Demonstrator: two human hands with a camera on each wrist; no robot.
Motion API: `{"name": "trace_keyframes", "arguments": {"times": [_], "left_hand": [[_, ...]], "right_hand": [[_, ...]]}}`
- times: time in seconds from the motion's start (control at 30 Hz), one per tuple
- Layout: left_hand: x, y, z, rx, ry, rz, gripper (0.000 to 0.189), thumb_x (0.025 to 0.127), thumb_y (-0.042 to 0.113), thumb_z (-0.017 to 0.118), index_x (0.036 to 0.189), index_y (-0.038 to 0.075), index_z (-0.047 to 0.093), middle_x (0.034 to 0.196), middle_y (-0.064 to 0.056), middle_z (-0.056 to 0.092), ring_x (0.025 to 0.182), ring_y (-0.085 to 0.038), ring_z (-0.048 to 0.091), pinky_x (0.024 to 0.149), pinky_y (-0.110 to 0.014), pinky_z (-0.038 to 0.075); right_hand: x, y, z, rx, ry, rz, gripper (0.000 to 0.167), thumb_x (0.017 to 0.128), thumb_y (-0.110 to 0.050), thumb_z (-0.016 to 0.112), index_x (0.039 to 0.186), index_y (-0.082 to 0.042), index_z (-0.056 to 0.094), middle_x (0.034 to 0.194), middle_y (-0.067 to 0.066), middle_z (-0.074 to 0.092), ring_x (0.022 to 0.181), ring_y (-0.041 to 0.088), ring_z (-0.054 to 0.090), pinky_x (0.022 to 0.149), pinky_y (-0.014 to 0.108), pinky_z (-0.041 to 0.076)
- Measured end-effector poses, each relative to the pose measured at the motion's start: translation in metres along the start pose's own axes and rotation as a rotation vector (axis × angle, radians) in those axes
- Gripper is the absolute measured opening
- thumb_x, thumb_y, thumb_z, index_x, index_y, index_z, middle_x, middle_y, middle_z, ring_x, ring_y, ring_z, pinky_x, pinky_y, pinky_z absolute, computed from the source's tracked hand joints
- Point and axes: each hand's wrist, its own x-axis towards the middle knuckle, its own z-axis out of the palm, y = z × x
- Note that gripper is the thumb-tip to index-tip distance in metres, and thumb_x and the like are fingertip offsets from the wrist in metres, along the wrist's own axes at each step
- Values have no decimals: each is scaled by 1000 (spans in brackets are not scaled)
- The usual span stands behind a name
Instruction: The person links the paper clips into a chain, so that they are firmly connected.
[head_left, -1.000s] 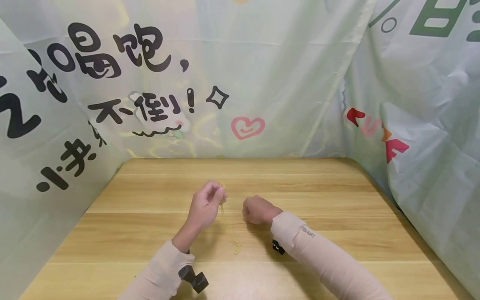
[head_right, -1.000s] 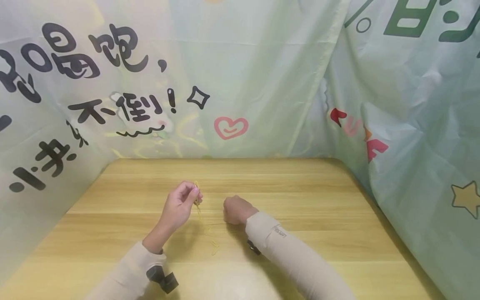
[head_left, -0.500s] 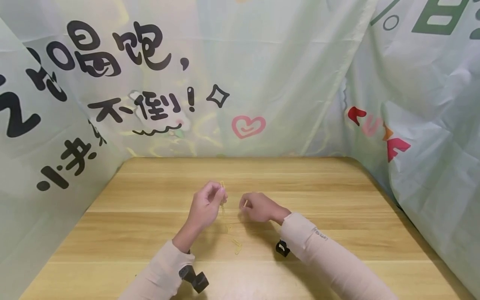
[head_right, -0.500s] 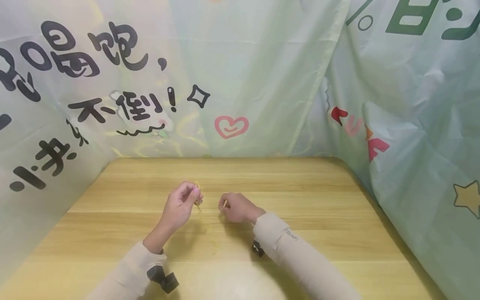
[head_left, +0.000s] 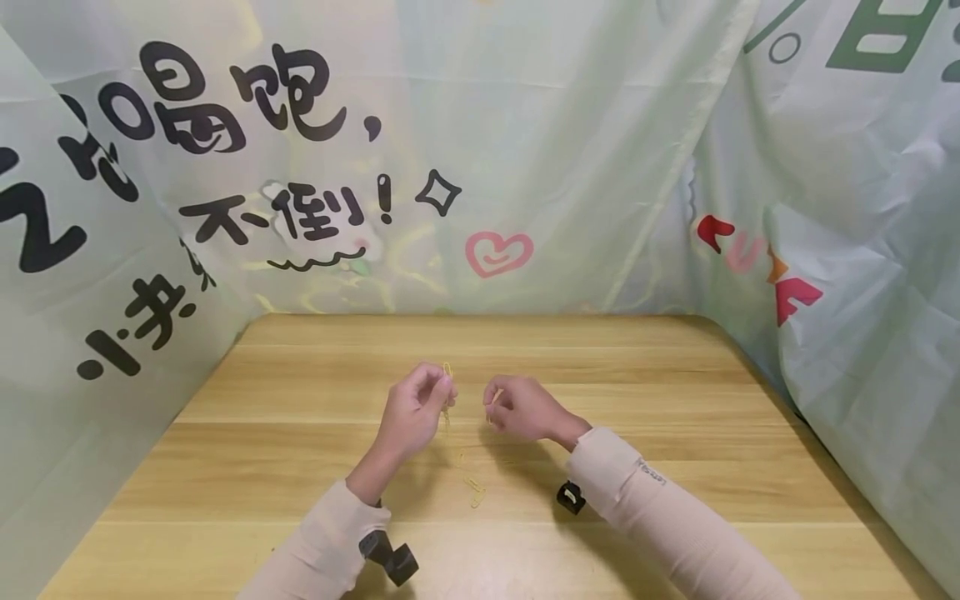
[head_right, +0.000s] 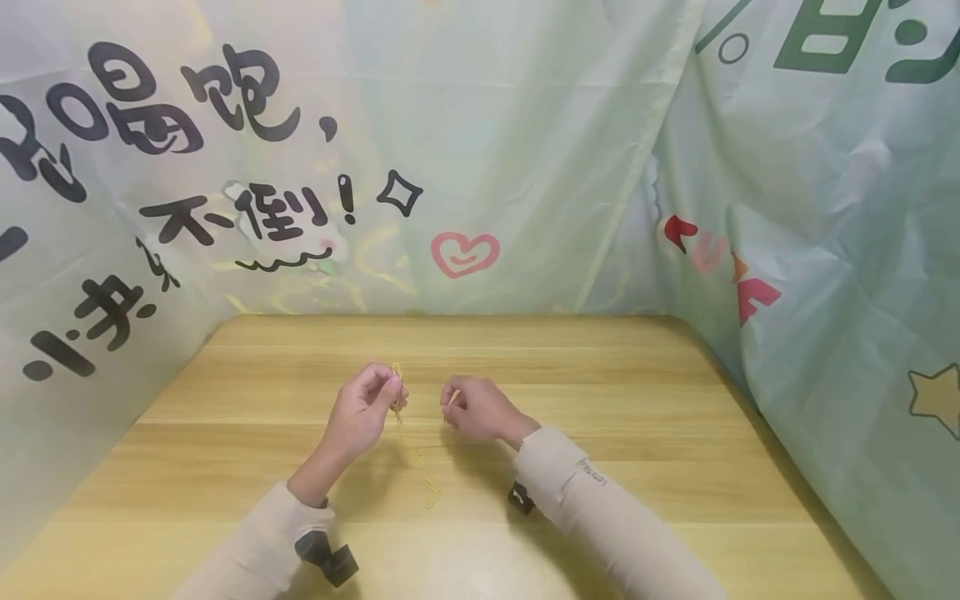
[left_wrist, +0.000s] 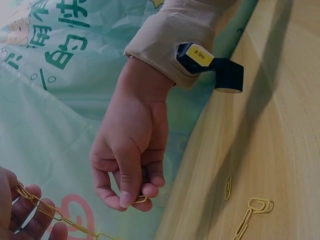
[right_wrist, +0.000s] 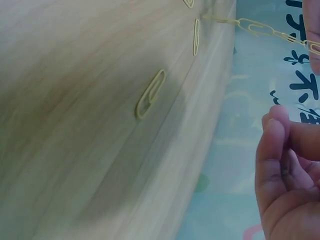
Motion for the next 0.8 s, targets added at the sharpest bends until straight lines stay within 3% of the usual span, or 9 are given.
{"name": "trace_keyframes", "arguments": {"times": [0.13, 0.2, 0.33, 0.43, 0.5, 0.6, 0.8], "left_hand": [[0, -1, 0, 9, -6, 15, 12, 97, -5, 50, 86, -4, 55, 78, -19, 60, 70, -25, 57, 67, -27, 51], [0, 4, -1, 10, -10, 20, 12, 97, -6, 50, 86, -4, 55, 78, -20, 60, 70, -26, 57, 67, -27, 51], [1, -11, 1, 12, -6, 13, 12, 97, -5, 50, 87, -3, 55, 79, -19, 61, 70, -26, 58, 66, -27, 51], [2, -23, 2, 8, -6, 5, 13, 99, -1, 50, 88, 0, 56, 80, -16, 61, 71, -23, 58, 67, -27, 51], [0, -26, 2, 5, -7, 5, 12, 99, 1, 51, 88, 1, 57, 80, -13, 61, 71, -21, 58, 67, -27, 51], [-2, -27, 1, 16, -7, 2, 12, 99, 1, 52, 88, 2, 58, 78, -9, 61, 71, -21, 58, 67, -27, 51], [1, -26, 3, 42, -7, -3, 11, 97, -4, 50, 90, -3, 58, 78, -15, 61, 71, -30, 58, 67, -28, 50]], "right_hand": [[-1, -1, -3, 0, 26, -20, 5, 95, -6, 59, 95, -2, 62, 70, 11, 68, 63, 33, 66, 47, 24, 44], [-1, -1, -5, -7, 35, -35, 4, 95, -7, 60, 95, -3, 63, 69, 10, 68, 60, 33, 65, 46, 24, 44], [-2, -2, -7, 3, 54, -53, 5, 94, -7, 62, 93, -3, 65, 69, 9, 67, 58, 26, 63, 48, 25, 46], [-3, -4, -8, 49, 68, -48, 7, 93, -6, 63, 95, -1, 68, 73, 6, 68, 66, 24, 66, 58, 30, 54], [-4, -5, -7, 102, 57, -45, 9, 93, -4, 64, 98, 2, 68, 79, 5, 68, 75, 27, 69, 68, 36, 58], [-5, -6, -7, 154, 36, -60, 10, 92, -1, 63, 100, 4, 67, 84, 6, 69, 81, 33, 69, 73, 42, 58], [-6, -10, -12, 62, 81, -127, 8, 95, -9, 63, 90, -4, 67, 78, 1, 67, 73, 25, 67, 68, 39, 57]]}}
